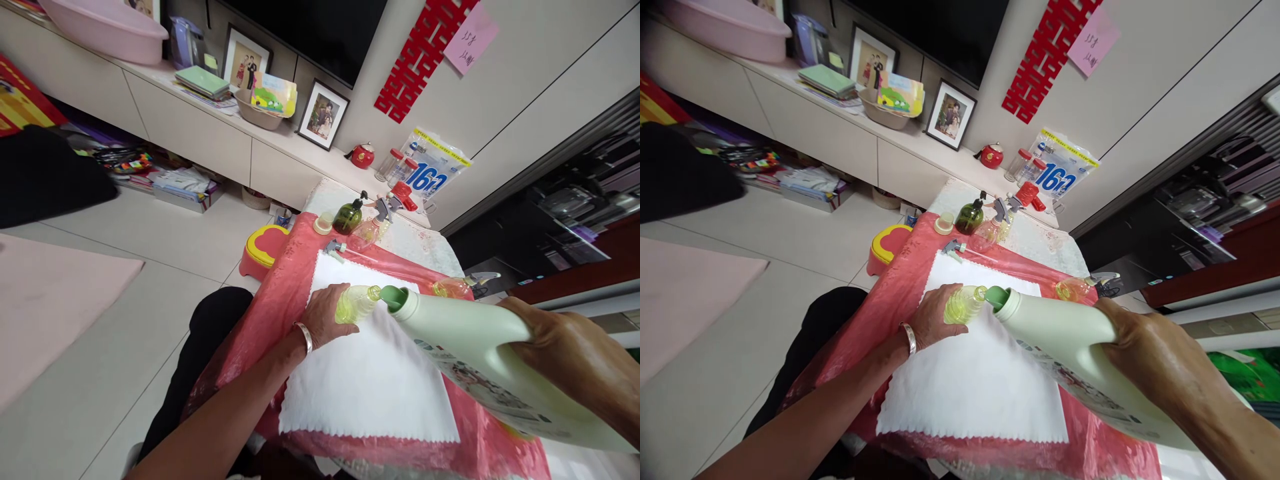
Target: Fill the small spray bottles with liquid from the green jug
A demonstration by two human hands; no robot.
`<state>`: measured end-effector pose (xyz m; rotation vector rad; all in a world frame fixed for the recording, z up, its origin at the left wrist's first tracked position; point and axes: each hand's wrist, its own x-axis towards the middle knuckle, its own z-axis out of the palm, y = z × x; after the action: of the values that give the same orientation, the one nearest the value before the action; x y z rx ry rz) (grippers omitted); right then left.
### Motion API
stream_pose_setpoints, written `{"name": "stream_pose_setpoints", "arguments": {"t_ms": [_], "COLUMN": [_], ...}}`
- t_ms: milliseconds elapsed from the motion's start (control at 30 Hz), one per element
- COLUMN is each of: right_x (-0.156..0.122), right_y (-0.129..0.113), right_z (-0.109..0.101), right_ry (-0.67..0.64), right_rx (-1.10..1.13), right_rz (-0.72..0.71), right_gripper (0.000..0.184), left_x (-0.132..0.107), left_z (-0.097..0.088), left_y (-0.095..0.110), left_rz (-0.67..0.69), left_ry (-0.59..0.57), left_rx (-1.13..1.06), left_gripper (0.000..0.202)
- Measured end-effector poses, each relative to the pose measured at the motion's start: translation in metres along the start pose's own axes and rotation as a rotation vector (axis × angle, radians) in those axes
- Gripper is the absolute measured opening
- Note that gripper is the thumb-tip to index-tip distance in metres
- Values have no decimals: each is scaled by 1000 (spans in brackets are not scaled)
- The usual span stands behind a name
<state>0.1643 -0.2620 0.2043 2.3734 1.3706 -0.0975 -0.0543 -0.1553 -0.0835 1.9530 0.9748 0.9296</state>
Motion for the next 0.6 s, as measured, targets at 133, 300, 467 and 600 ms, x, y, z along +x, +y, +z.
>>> {"name": "stream_pose_setpoints", "arguments": {"t_ms": [133,300,467,600], "right_x": [-1,-1,1,0], "right_y": [-2,-2,-1,0], "right_z": [0,0,1,1], "right_ry": [12,18,41,41], "right_rx": [-30,15,75,55], "right_rz": [8,-13,-34,-35], "right_gripper": [43,44,47,45], "left_x": [0,0,0,0], "left_z": [0,1,2,2], "left_y": [0,-1,-3,-3], "left_rz": [-6,-3,12,17], "left_ry": [-4,-4,5,7], "left_rx": [-6,-3,7,6], "left_gripper": [93,93,93,93]}}
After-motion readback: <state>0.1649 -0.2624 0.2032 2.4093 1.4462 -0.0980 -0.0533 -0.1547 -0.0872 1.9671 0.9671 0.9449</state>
